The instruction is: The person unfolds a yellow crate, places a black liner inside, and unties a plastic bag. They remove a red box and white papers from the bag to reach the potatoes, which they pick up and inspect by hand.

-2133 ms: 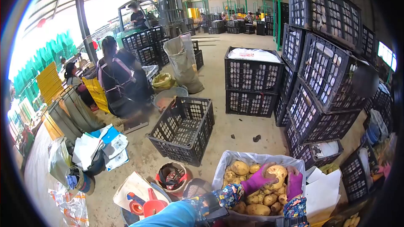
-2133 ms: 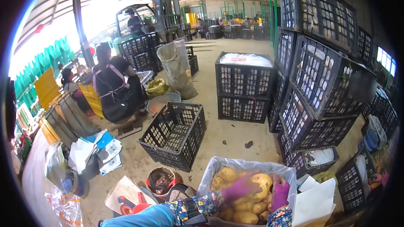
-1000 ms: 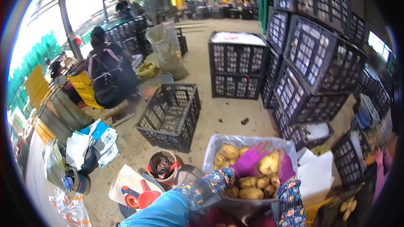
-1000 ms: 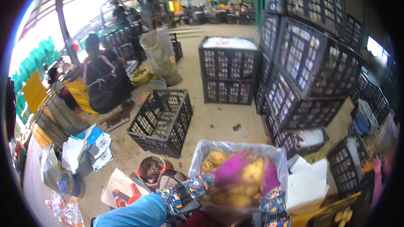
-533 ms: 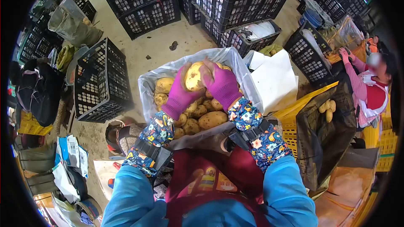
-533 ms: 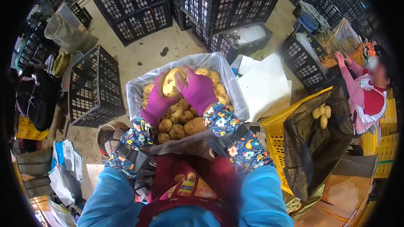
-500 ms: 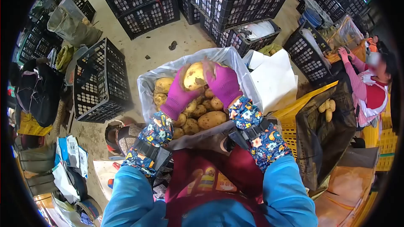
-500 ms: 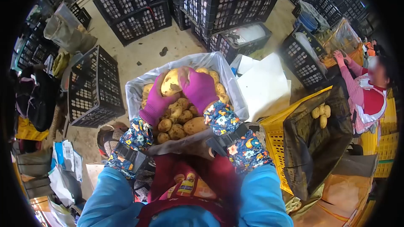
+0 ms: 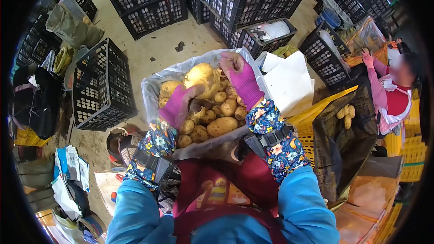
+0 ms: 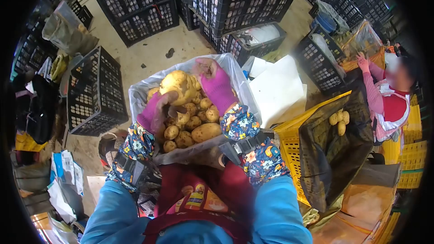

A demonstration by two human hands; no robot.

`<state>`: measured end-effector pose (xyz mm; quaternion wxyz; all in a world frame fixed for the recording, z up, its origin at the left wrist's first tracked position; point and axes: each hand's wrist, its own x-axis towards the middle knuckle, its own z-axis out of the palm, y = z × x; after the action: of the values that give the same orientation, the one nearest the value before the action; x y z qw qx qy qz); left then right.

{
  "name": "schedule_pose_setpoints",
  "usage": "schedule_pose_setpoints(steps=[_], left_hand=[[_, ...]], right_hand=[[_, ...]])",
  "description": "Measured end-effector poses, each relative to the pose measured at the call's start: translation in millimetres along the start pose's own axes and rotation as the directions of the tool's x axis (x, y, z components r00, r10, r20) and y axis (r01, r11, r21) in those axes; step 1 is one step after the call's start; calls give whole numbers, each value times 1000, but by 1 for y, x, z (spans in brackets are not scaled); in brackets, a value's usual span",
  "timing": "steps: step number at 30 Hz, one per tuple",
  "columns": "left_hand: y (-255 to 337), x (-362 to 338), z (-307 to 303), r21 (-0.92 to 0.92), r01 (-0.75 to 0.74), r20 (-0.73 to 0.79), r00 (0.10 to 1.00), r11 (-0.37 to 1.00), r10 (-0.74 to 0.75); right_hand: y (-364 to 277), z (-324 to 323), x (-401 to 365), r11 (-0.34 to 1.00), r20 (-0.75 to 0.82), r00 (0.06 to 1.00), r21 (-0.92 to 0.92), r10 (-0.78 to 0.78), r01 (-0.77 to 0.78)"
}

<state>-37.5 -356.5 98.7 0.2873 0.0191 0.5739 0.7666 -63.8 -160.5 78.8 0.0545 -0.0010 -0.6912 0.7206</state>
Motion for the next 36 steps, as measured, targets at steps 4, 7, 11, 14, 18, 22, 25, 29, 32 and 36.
schedule_pose_setpoints(steps=[4, 7, 11, 14, 18, 22, 25, 29, 32, 36], left_hand=[[6, 0, -8, -97, 59, 60, 997, 994, -53], [3, -2, -5, -34, 36, 53, 998, 999, -35], [8, -4, 0, 23, -5, 8, 1000, 1000, 4], [9, -3, 2, 67, -90, 14, 996, 994, 89], [7, -2, -2, 54, -47, 19, 999, 997, 46], [11, -4, 0, 33, -10, 2, 1000, 999, 10], [9, 3, -1, -164, 76, -78, 993, 984, -90], [3, 8, -9, -253, 165, -66, 980, 953, -187], [5, 7, -9, -244, 156, -57, 983, 957, -174], [10, 1, 3, -170, 140, -146, 975, 975, -166]], right_hand=[[-17, 6, -20, 822, 220, 949, -480, -225, 306], [-19, 5, -13, 873, 113, 993, -479, -42, 91], [-4, 5, -6, 942, 62, 998, -333, -14, 33], [-15, 13, -19, 866, 157, 975, -452, -159, 214], [-14, 0, -5, 912, 138, 989, -398, -48, 100], [19, -7, 7, 988, 109, 983, -63, 149, -143], [6, 11, -16, 825, 255, 930, -439, -264, 355], [1, 20, -24, 666, 321, 899, -606, -297, 436], [-4, 21, -23, 663, 314, 895, -602, -316, 445], [-28, 6, -8, 769, 108, 981, -636, 163, -58]])
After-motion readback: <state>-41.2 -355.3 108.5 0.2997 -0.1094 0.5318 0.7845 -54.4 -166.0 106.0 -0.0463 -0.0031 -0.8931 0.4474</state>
